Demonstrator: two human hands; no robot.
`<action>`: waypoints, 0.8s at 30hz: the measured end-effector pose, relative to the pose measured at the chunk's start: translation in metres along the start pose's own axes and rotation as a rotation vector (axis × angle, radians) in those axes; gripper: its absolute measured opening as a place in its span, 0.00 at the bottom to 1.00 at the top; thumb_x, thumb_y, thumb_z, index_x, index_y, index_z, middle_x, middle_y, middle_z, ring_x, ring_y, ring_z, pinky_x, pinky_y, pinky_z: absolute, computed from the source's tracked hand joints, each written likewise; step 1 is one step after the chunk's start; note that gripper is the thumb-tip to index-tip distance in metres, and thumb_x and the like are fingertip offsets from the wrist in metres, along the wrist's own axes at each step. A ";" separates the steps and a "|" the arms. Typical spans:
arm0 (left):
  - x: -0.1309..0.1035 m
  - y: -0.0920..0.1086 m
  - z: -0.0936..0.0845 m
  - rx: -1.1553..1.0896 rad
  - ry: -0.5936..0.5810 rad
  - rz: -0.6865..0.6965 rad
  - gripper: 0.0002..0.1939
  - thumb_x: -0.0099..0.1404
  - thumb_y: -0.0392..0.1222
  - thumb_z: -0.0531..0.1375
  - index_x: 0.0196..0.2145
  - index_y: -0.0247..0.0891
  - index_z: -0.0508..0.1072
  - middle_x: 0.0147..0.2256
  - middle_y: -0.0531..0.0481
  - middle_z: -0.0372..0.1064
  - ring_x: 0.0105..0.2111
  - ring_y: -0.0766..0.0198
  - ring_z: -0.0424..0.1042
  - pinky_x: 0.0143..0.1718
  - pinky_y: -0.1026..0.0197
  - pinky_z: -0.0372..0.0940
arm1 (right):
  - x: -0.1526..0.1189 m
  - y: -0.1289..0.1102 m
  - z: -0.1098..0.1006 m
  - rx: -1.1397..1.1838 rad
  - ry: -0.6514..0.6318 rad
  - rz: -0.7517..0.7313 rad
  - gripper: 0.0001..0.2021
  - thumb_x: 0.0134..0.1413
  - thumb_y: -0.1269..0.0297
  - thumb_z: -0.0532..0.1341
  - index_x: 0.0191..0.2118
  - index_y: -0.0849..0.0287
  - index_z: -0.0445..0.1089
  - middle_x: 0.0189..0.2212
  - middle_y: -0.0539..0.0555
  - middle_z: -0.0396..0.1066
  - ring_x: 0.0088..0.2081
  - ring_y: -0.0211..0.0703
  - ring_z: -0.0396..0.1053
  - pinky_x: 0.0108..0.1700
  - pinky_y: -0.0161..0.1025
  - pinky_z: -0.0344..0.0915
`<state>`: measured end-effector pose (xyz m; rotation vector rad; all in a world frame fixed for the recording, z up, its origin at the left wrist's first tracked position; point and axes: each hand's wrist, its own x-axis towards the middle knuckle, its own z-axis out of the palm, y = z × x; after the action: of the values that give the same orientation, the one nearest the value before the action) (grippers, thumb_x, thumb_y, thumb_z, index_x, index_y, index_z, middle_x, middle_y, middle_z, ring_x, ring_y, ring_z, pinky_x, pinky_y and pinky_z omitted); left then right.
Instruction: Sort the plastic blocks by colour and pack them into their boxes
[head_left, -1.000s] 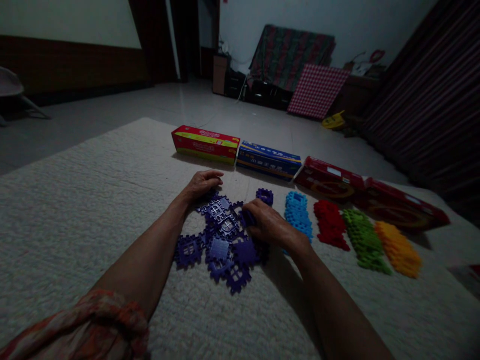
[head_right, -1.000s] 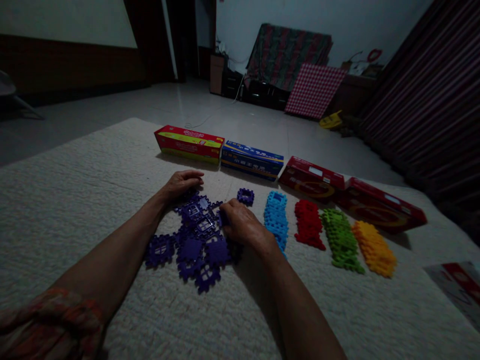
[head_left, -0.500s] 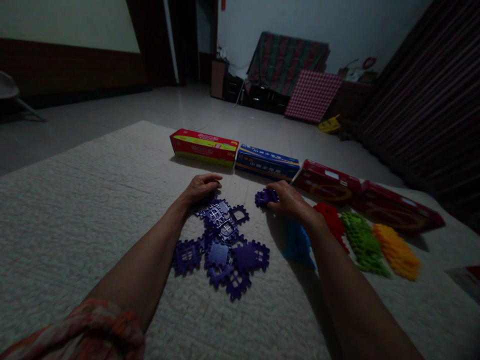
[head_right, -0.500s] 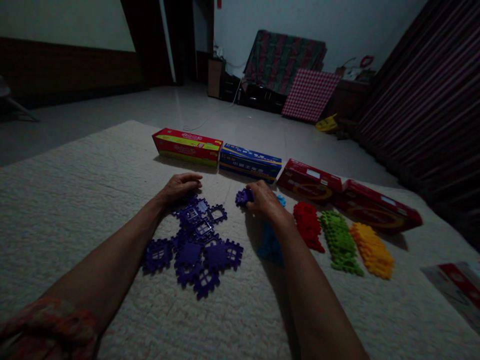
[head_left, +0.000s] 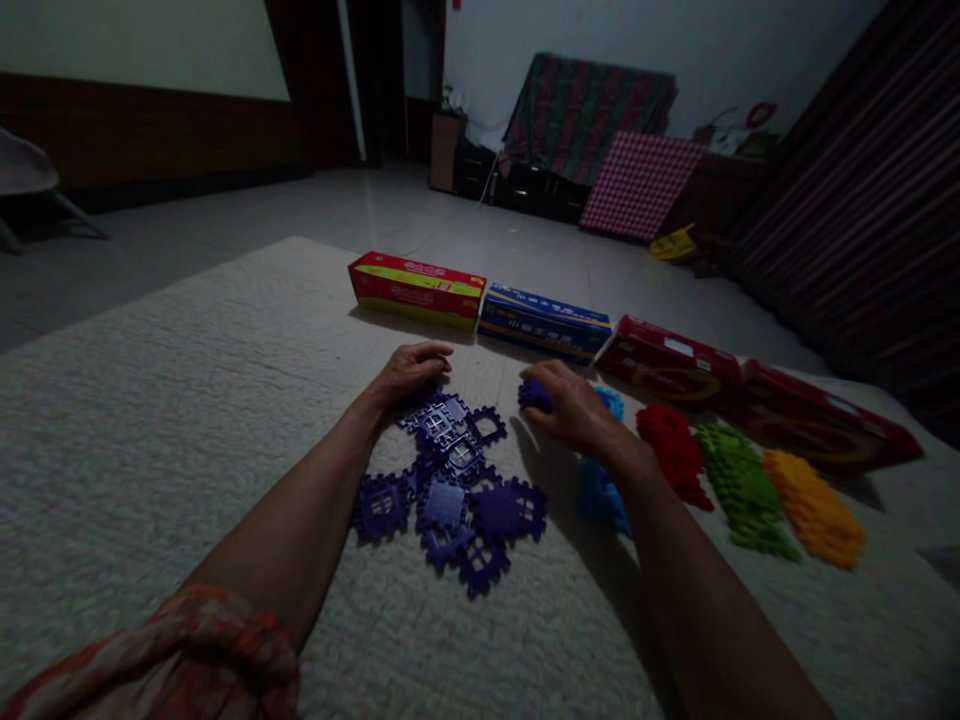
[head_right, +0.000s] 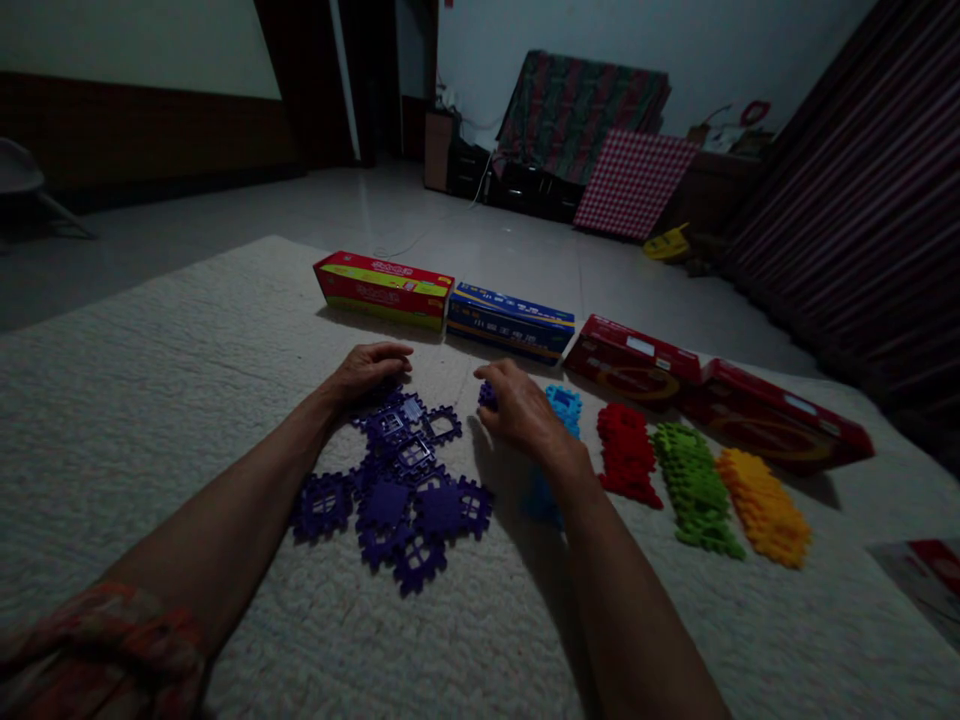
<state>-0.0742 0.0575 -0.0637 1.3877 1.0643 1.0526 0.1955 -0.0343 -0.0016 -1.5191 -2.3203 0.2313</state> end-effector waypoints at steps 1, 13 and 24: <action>0.000 -0.001 0.000 0.002 -0.002 0.004 0.21 0.51 0.40 0.67 0.44 0.35 0.79 0.33 0.45 0.78 0.31 0.62 0.75 0.37 0.57 0.68 | -0.004 -0.008 0.003 0.031 -0.019 -0.039 0.23 0.53 0.74 0.63 0.56 0.55 0.69 0.54 0.60 0.69 0.54 0.50 0.69 0.58 0.51 0.65; -0.005 0.008 0.004 -0.039 0.005 -0.026 0.20 0.49 0.41 0.69 0.42 0.35 0.79 0.32 0.46 0.77 0.30 0.61 0.76 0.38 0.56 0.69 | -0.014 -0.046 0.039 0.099 -0.176 -0.198 0.25 0.53 0.81 0.56 0.57 0.59 0.67 0.60 0.63 0.68 0.61 0.51 0.65 0.62 0.51 0.63; -0.003 0.004 0.003 -0.040 0.014 0.010 0.22 0.47 0.43 0.69 0.41 0.34 0.79 0.31 0.47 0.78 0.29 0.61 0.76 0.35 0.59 0.67 | -0.018 -0.048 0.028 0.077 -0.192 -0.160 0.14 0.62 0.74 0.56 0.52 0.59 0.70 0.51 0.62 0.74 0.52 0.49 0.71 0.54 0.45 0.67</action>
<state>-0.0715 0.0540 -0.0602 1.3566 1.0420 1.0861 0.1503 -0.0685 -0.0159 -1.3181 -2.5345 0.4363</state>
